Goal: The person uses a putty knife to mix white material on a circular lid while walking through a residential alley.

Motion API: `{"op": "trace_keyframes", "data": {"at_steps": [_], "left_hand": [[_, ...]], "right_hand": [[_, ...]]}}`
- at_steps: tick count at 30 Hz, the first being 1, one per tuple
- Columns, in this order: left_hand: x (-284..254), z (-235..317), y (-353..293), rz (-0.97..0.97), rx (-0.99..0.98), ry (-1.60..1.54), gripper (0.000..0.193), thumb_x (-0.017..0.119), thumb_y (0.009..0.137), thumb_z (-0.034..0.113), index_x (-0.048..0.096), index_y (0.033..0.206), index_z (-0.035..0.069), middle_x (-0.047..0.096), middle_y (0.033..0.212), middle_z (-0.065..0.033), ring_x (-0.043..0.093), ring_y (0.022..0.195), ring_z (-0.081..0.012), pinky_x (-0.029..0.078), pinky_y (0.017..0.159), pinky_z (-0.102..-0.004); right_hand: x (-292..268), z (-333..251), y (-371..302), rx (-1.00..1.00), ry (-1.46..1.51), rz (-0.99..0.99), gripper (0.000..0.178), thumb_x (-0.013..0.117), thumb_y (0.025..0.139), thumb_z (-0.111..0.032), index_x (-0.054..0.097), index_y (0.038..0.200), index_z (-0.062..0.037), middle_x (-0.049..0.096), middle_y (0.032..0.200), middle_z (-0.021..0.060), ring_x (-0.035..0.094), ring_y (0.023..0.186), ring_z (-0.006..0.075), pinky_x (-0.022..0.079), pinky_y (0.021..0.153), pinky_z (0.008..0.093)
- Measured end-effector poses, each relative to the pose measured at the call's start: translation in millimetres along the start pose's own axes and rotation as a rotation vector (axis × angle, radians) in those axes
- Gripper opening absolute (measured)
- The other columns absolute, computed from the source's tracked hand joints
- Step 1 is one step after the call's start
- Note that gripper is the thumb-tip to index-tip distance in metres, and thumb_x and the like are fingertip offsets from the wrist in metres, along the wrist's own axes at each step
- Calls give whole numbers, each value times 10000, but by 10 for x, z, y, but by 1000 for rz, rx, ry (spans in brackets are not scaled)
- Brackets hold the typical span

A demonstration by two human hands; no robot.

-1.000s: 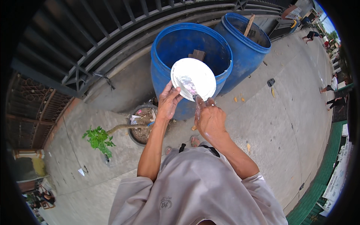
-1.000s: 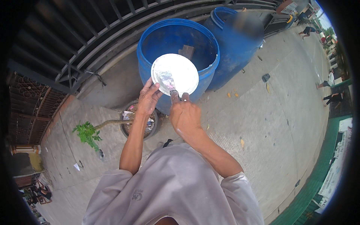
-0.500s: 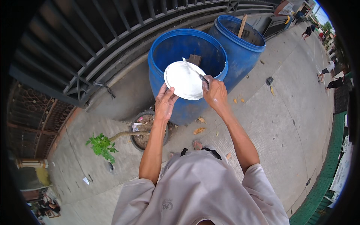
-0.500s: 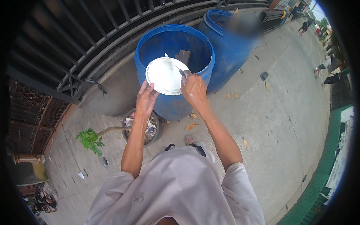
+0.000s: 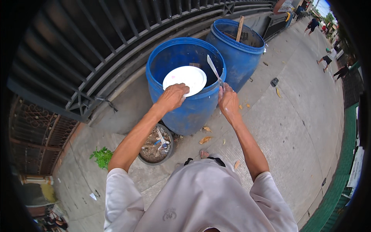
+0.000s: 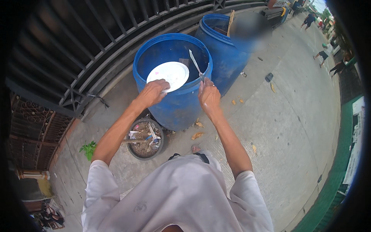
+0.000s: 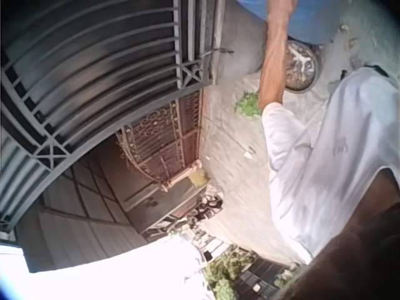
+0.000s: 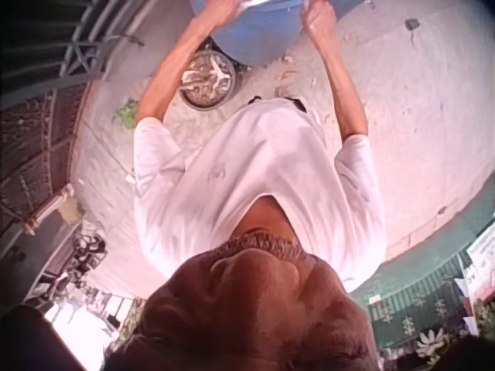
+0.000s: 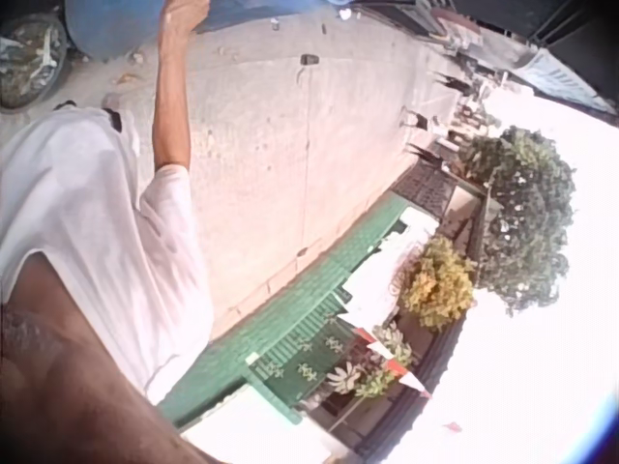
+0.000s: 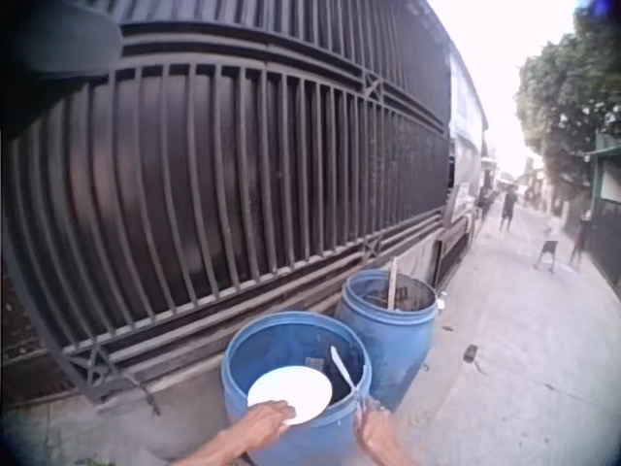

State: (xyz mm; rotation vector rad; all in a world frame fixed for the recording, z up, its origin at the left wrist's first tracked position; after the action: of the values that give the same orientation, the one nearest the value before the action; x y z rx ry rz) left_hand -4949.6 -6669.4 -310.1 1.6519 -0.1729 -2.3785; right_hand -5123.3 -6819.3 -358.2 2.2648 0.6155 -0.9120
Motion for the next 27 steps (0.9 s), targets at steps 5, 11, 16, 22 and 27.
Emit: {"op": "trace_keyframes", "data": {"at_steps": [5,11,16,22,27], "left_hand": [[278,55,12,-181,45,135,188,633,726,54,575,904,38,574,896,-123,561,906,-312,456,784,-416],[329,149,43,-80,-2,127,166,625,717,22,586,878,39,571,880,-128,566,872,-314,470,771,-416],[260,208,127,-81,-16,143,212,645,691,29,606,900,35,576,875,-144,561,881,-331,448,781,-419],[296,247,142,-66,6,176,192,654,690,39,612,877,36,581,857,-145,574,862,-330,453,771,-420],[413,168,128,-13,-1,148,192,651,703,52,605,889,42,585,865,-140,581,861,-327,462,744,-424]], "right_hand": [[-145,162,58,46,-42,-29,202,509,866,-123,604,905,51,589,734,280,600,697,431,460,603,463],[-412,-297,70,-251,206,568,227,527,879,-123,550,990,74,600,774,266,613,670,410,483,555,436],[-75,-183,-80,-4,104,-200,215,458,895,-138,510,948,63,586,700,293,606,638,425,482,568,497],[121,0,-208,-132,116,-118,231,502,890,-153,502,975,62,555,602,274,576,546,427,449,484,487],[210,123,-383,-96,101,-130,303,495,892,-173,495,1016,103,557,590,263,571,533,435,447,503,495]]}}
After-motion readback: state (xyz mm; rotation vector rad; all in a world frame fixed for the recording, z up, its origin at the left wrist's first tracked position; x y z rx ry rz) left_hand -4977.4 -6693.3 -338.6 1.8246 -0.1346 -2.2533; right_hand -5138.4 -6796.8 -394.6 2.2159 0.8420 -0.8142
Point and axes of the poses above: each hand's wrist, its own y-axis towards the middle knuckle, its own x-axis out of the palm, z = x × y, the point moved 2 cm from there along y, towards the middle knuckle
